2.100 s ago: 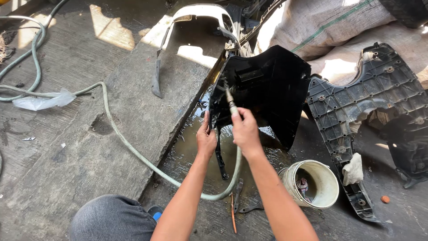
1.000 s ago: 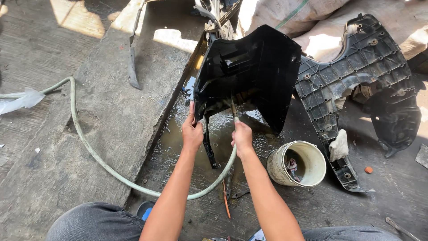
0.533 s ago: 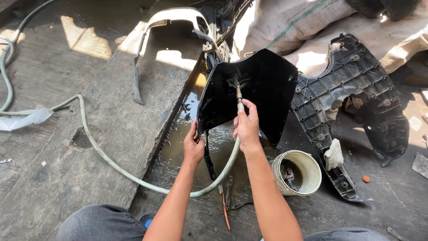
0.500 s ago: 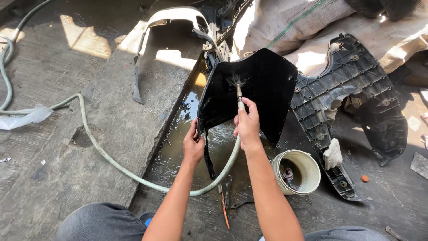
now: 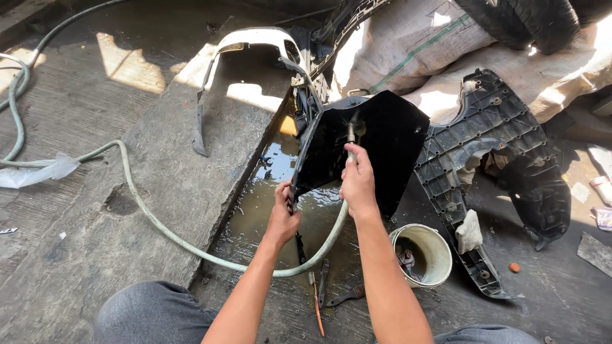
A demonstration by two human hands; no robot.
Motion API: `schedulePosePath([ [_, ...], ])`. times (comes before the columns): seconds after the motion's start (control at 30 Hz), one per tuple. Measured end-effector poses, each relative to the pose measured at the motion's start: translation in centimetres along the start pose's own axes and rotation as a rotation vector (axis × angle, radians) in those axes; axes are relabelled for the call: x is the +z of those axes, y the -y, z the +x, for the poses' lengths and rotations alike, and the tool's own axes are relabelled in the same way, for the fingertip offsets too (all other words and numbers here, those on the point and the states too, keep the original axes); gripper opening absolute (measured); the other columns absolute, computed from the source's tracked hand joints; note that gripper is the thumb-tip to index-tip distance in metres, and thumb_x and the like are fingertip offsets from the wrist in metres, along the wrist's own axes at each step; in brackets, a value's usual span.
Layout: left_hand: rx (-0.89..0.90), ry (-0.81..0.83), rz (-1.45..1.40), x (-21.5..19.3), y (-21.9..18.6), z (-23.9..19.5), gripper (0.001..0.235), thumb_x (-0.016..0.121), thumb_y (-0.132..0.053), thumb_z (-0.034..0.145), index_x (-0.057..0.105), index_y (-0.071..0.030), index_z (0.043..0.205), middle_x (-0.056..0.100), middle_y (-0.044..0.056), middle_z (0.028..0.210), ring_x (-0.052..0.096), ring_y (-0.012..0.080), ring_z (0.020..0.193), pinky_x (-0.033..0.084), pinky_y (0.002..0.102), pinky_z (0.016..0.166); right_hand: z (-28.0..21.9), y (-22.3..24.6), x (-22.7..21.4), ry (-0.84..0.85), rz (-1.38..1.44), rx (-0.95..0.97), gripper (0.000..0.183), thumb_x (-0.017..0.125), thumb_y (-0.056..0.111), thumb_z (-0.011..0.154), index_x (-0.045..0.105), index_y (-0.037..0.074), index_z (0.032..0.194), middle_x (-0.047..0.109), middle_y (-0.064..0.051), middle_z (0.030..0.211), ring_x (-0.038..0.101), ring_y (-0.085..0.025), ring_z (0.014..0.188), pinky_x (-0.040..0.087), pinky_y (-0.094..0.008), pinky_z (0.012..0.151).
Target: The person scrubs a black plastic car part with a cloth, then rinses it with a hose, and finally wipes it dry with a cloth.
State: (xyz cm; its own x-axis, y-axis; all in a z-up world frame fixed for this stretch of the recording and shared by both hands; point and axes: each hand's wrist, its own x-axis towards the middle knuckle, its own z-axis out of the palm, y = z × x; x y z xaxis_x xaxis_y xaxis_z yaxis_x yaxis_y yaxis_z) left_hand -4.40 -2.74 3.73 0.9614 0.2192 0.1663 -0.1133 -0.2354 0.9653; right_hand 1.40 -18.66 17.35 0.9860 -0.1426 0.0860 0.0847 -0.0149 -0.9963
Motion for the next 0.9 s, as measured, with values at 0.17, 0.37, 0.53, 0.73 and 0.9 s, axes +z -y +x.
schedulePosePath([
  [0.17, 0.039, 0.024, 0.065, 0.8, -0.4, 0.4, 0.078, 0.056, 0.009, 0.078, 0.028, -0.025, 0.142, 0.048, 0.017, 0.156, 0.062, 0.0524, 0.115, 0.054, 0.054, 0.084, -3.0, 1.0, 2.2, 0.069, -0.182, 0.039, 0.032, 0.063, 0.041, 0.092, 0.075, 0.022, 0.114, 0.059, -0.008, 0.067, 0.059, -0.021, 0.057, 0.049, -0.034, 0.049],
  [0.37, 0.089, 0.119, 0.122, -0.1, -3.0, -0.6, 0.072, 0.063, 0.0, 0.078, 0.027, -0.024, 0.135, 0.041, 0.019, 0.161, 0.053, 0.0588, 0.125, 0.051, 0.064, 0.093, -4.3, 1.2, 4.1, 0.055, -0.503, 0.008, 0.039, 0.071, 0.06, 0.083, 0.072, 0.021, 0.089, 0.071, -0.009, 0.073, 0.073, -0.035, 0.084, 0.056, -0.048, 0.075],
  [0.53, 0.107, 0.336, 0.276, -3.3, -4.2, 2.8, 0.078, 0.084, -0.03, 0.073, 0.032, -0.026, 0.131, 0.044, 0.013, 0.16, 0.05, 0.0529, 0.132, 0.045, 0.067, 0.107, -5.5, 2.0, 2.8, -0.039, -0.464, -0.057, 0.037, 0.06, 0.042, 0.095, 0.068, 0.011, 0.076, 0.068, -0.016, 0.07, 0.07, -0.041, 0.078, 0.053, -0.05, 0.071],
  [0.73, 0.339, 0.479, 0.983, -4.2, -14.1, 15.9, 0.066, 0.061, -0.019, 0.082, 0.038, -0.042, 0.139, 0.073, 0.015, 0.118, 0.07, 0.0463, 0.108, 0.055, 0.061, 0.094, -8.0, 3.9, 1.8, -0.025, -0.365, -0.028, 0.038, 0.059, 0.034, 0.099, 0.067, 0.009, 0.071, 0.069, -0.015, 0.067, 0.07, -0.034, 0.072, 0.054, -0.046, 0.069],
  [0.9, 0.848, 0.715, 1.326, 3.3, -23.1, 21.6, 0.105, 0.074, 0.0, 0.089, 0.022, -0.059, 0.157, 0.018, 0.01, 0.171, 0.033, 0.0437, 0.15, 0.04, 0.067, 0.113, -10.5, 6.2, 1.0, -0.042, -0.321, 0.022, 0.038, 0.061, 0.034, 0.096, 0.067, 0.006, 0.07, 0.066, -0.02, 0.064, 0.068, -0.033, 0.069, 0.05, -0.049, 0.065],
])
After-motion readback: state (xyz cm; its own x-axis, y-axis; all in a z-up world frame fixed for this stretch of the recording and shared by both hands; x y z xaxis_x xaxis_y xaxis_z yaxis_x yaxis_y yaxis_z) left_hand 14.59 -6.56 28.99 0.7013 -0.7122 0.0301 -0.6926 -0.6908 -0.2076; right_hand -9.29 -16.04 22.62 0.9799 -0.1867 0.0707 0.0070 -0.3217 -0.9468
